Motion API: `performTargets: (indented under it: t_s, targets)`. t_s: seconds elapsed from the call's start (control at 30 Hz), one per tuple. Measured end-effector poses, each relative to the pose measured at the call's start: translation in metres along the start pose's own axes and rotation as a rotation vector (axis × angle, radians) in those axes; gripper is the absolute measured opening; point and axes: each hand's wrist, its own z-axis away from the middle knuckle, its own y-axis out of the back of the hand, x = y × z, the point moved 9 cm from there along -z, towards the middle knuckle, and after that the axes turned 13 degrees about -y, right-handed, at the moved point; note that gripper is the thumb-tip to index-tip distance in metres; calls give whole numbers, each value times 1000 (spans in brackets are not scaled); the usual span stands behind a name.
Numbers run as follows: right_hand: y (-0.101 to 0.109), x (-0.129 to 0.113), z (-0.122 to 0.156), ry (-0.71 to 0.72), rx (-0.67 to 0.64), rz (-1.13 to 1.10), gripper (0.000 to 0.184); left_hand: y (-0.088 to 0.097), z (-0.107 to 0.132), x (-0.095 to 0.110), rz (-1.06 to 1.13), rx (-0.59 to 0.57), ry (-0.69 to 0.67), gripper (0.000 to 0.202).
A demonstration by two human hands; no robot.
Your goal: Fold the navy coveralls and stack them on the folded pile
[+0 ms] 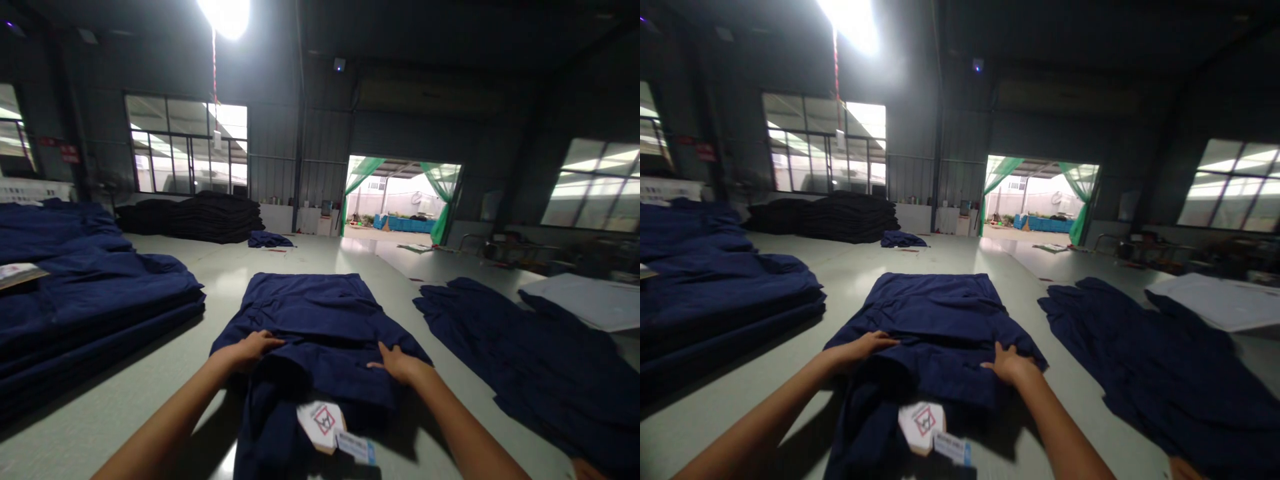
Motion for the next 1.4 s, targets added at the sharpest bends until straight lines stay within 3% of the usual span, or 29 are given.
performTargets:
  t_s: [0.07, 0.13, 0.23, 0.3, 0.37, 0.43, 0.5, 0.6, 0.63, 0.7, 0.77, 0.83, 0.93, 1.0, 1.07, 1.13, 1.17, 1.27, 1.33, 1.4]
  targets:
    - [-12, 8, -6, -109, -4, -4, 73, 2, -2, -18, -85, 104, 42, 50]
    - [-11, 8, -7, -146, 24, -22, 65, 13, -1, -21, -73, 263, 18, 45]
    - [15, -6, 0, -2, 136, -142, 52, 36, 7, -17, -9, 389, 37, 44]
    - [34, -24, 11, 204, 178, -314, 52, 44, 16, -16, 63, 357, 167, 58]
    - [41, -40, 24, 364, 88, -428, 57, 38, 20, -5, 182, 201, 213, 64]
    - [37, -51, 36, 430, -45, -397, 73, 26, 19, 18, 220, 22, 123, 51]
    - [34, -56, 50, 449, -132, -263, 79, 26, 16, 41, 129, -4, 2, 42]
    - [36, -53, 70, 416, -223, -86, 54, 53, 13, 75, 35, 287, -143, 41]
    - [41, -52, 76, 413, -231, -91, 54, 63, 16, 87, 90, 403, -192, 38]
    - [59, -59, 88, 467, -170, -220, 81, 79, 23, 109, 320, 571, -299, 35]
    - [79, -70, 101, 576, -47, -414, 109, 87, 30, 130, 612, 617, -412, 37]
    - [89, -79, 111, 661, 17, -530, 104, 88, 34, 149, 827, 568, -513, 46]
    - [86, -82, 112, 666, -93, -553, 54, 78, 35, 165, 916, 425, -569, 63]
    - [88, -74, 109, 627, -193, -591, 37, 71, 33, 160, 836, 388, -514, 75]
    - [98, -62, 109, 608, -235, -671, 36, 61, 29, 149, 676, 364, -394, 92]
    - [104, -53, 113, 618, -315, -693, 36, 48, 26, 140, 507, 265, -283, 97]
    - [101, -51, 117, 620, -394, -669, 33, 38, 25, 140, 441, 171, -262, 87]
    - [81, -46, 135, 596, -684, -543, 21, 12, 30, 154, 355, -151, -335, 26]
    - [72, -44, 145, 591, -783, -488, 21, 1, 38, 160, 379, -318, -355, 13]
    - [69, -47, 147, 614, -785, -477, 24, 2, 41, 162, 471, -349, -323, 13]
